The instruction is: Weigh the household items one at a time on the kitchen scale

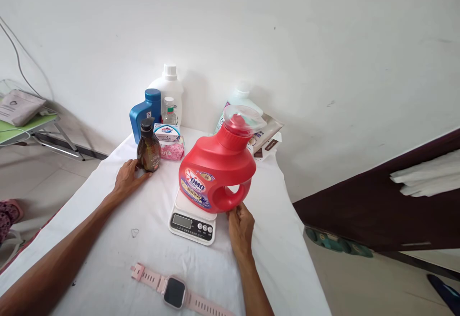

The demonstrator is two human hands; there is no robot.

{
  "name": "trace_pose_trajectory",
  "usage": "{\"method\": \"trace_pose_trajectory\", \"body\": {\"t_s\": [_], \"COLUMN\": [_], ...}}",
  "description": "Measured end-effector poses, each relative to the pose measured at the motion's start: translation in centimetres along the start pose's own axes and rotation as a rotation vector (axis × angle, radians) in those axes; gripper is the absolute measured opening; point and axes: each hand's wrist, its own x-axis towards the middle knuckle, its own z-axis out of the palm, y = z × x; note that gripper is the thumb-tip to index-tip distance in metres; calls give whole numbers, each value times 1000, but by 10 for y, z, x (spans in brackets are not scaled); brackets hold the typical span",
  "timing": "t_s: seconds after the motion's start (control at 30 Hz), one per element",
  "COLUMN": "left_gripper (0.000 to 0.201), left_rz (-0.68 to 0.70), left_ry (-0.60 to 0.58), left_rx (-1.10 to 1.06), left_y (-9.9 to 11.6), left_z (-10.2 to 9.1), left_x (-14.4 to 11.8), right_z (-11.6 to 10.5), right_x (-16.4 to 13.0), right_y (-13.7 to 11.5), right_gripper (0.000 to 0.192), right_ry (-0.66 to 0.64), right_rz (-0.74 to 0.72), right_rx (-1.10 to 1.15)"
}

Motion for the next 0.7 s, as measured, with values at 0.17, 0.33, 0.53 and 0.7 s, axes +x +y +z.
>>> {"method": "trace_pose_trajectory", "body": {"t_s": [0.17,0.33,0.53,0.7], "left_gripper": [33,36,37,39], "left_rz": [-17,-15,-19,-30], "left_ry": [-26,-27,-23,-43], "left_rx": [0,2,9,3], "left_y": [2,2,3,6], "left_z": [-3,-3,-3,-8], "left_x": [2,4,3,4], "right_z": [-2,-1,-2,-1], "right_x": [3,3,5,3], "right_y": [-2,-2,-1,2], "right_gripper": [46,43,39,43], "right_ry": [-9,-9,-22,-32], "right_rz": [-2,4,-11,-18], "right_rx": [-112,-137,-138,-112]}}
